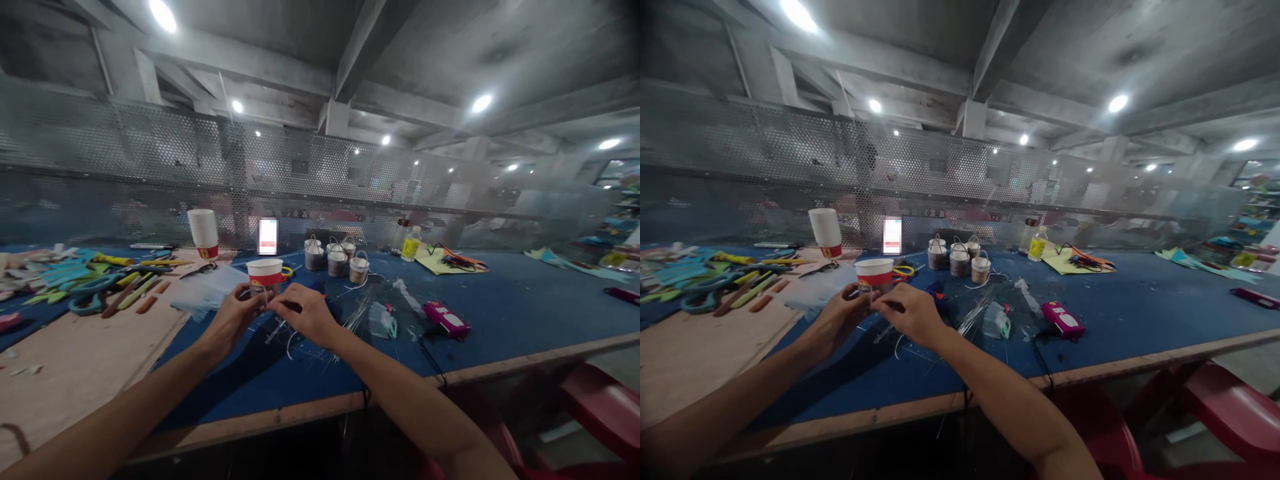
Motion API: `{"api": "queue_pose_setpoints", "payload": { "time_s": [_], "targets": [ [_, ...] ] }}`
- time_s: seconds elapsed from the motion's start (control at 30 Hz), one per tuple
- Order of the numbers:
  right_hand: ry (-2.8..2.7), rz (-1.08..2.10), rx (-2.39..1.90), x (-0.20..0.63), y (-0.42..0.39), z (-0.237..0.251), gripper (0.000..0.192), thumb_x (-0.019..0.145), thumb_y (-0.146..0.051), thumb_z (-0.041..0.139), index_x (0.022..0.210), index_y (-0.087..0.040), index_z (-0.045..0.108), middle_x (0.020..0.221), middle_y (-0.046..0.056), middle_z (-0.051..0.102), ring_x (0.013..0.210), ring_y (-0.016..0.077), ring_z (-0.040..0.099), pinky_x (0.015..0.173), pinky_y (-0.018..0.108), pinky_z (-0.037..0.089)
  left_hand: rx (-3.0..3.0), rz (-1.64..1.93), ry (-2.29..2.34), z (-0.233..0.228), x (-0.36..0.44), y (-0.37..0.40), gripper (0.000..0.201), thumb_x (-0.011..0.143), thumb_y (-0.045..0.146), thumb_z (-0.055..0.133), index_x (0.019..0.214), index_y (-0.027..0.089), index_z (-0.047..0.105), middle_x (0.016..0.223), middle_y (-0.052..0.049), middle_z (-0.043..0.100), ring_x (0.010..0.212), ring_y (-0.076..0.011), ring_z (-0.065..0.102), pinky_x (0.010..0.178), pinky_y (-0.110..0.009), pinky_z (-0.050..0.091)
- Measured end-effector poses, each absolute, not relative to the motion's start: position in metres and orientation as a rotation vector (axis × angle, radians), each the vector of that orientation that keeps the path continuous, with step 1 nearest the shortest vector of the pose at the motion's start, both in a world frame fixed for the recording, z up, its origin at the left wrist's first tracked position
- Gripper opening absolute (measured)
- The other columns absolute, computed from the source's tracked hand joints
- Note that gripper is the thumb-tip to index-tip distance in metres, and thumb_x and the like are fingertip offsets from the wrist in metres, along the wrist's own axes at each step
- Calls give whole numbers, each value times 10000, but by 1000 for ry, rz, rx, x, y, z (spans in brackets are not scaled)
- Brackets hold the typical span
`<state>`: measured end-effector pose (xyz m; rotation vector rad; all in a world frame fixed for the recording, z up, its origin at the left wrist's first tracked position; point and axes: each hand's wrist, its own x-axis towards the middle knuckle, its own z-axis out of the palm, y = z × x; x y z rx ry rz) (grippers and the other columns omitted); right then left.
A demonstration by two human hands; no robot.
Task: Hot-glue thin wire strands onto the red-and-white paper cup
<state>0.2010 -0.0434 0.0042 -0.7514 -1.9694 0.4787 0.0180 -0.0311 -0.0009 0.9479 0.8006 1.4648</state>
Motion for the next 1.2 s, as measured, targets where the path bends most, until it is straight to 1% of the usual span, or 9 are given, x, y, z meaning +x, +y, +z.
{"api": "queue_pose_setpoints", "payload": {
  "time_s": [0.17, 0.33, 0.47, 0.63, 0.7, 0.8, 0.9, 1.03, 1.2],
  "targets": [
    [-2092, 318, -839, 201, -43, 0, 311, 1036, -444, 578, 935, -239, 789, 1056, 37, 713, 898, 154, 674, 795, 272, 490, 862, 1420, 725, 7, 15, -30, 296, 678, 82, 900, 878, 165, 699, 808, -37, 774, 744, -169, 747, 696, -246, 600],
    [-1860, 179, -1138, 225, -26, 16, 263, 1044, -430, 568, 1092, -228, 729, 1084, 37, 733, 854, 151, 674, 818, 276, 483, 779, 1405, 700, 8, 1, -22, 188, 760, 94, 853, 808, 171, 688, 710, 2, 699, 684, -124, 718, 617, -169, 576],
    [-1974, 66, -1540, 253, -12, 23, 195, 1004, -374, 626, 1071, -212, 710, 1026, 56, 748, 919, 202, 693, 826, 306, 476, 809, 1419, 721, 5, -3, -19, 202, 735, 100, 880, 830, 149, 709, 718, 17, 688, 643, -101, 697, 538, -141, 547],
    [-2261, -51, -1826, 263, -9, 6, 381, 949, -510, 695, 1117, -168, 685, 1177, 147, 726, 1121, 295, 690, 878, 354, 499, 819, 1417, 773, 11, 2, -25, 257, 680, 72, 905, 838, 144, 714, 716, 6, 700, 608, -108, 698, 505, -146, 539],
    [-2284, -81, -1877, 261, -9, 0, 407, 930, -493, 726, 1152, -158, 664, 1188, 160, 727, 1135, 311, 696, 884, 361, 508, 822, 1417, 784, 14, 4, -28, 276, 657, 73, 917, 817, 150, 705, 713, 9, 700, 590, -104, 690, 494, -146, 533],
    [-2285, -88, -1894, 258, -9, -4, 318, 953, -387, 710, 1164, -160, 641, 1177, 160, 733, 1115, 308, 712, 877, 354, 513, 826, 1412, 780, 16, 5, -28, 289, 642, 85, 928, 805, 157, 700, 726, 14, 704, 591, -97, 687, 488, -141, 524],
    [-2254, -98, -1902, 257, -10, -1, 269, 1007, -334, 619, 1200, -145, 608, 1218, 179, 709, 1114, 308, 716, 865, 352, 518, 827, 1411, 777, 13, 4, -27, 281, 651, 93, 928, 816, 159, 710, 743, 16, 706, 610, -97, 694, 507, -146, 539],
    [-2032, -8, -1837, 263, -10, 9, 312, 1024, -337, 560, 1264, -138, 555, 1261, 174, 676, 1064, 288, 724, 872, 358, 523, 842, 1409, 764, 9, 1, -23, 224, 716, 119, 903, 867, 154, 741, 772, 0, 718, 609, -94, 684, 534, -159, 561],
    [-1908, -65, -1496, 276, -5, 15, 457, 958, -288, 585, 1382, -144, 501, 1347, 178, 600, 1167, 288, 655, 971, 390, 514, 830, 1425, 754, 5, -6, -17, 136, 788, 161, 866, 853, 156, 746, 749, -15, 720, 622, -101, 685, 540, -147, 559]
  ]
}}
